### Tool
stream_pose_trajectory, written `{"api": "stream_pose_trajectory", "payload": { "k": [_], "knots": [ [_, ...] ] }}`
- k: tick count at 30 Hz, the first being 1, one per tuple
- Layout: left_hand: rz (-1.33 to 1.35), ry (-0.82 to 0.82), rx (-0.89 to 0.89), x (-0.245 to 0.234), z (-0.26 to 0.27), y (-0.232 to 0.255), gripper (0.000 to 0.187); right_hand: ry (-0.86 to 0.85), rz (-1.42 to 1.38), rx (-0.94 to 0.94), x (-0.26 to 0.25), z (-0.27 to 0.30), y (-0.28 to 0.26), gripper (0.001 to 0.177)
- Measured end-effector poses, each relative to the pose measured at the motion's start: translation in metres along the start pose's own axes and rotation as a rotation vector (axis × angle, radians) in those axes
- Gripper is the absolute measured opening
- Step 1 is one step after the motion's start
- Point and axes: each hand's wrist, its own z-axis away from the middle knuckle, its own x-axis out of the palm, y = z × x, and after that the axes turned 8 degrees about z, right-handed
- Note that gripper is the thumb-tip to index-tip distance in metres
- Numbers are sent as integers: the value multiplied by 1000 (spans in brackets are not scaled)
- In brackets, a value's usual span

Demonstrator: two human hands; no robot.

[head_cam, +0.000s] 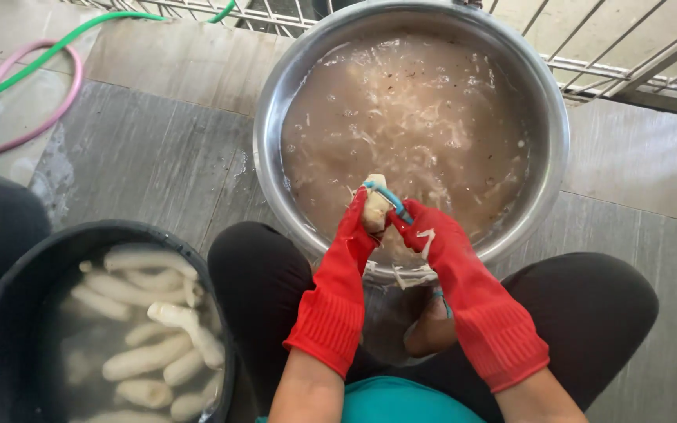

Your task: Peeling root vegetables using a manual peeler while wearing protective gloves

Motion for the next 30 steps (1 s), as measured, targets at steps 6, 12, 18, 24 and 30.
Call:
{"api": "stream_pose_trajectory", "payload": {
  "k": [6,12,18,24,30],
  "knots": [
    [81,-350,296,-28,27,-4,37,42,309,-151,96,-68,42,37],
    [-136,151,187,2,61,-6,51,317,479,-176,173,-124,78,47],
    [-140,-67,210,28,109,-17,45,365,530,-41,145,-155,127,39],
    [-336,-253,135,52,190,-14,57,11,-195,213,40,-65,60,36],
    [-370,-224,40,44,167,-17,55,72,-873,258,30,-81,39,54]
  ]
}}
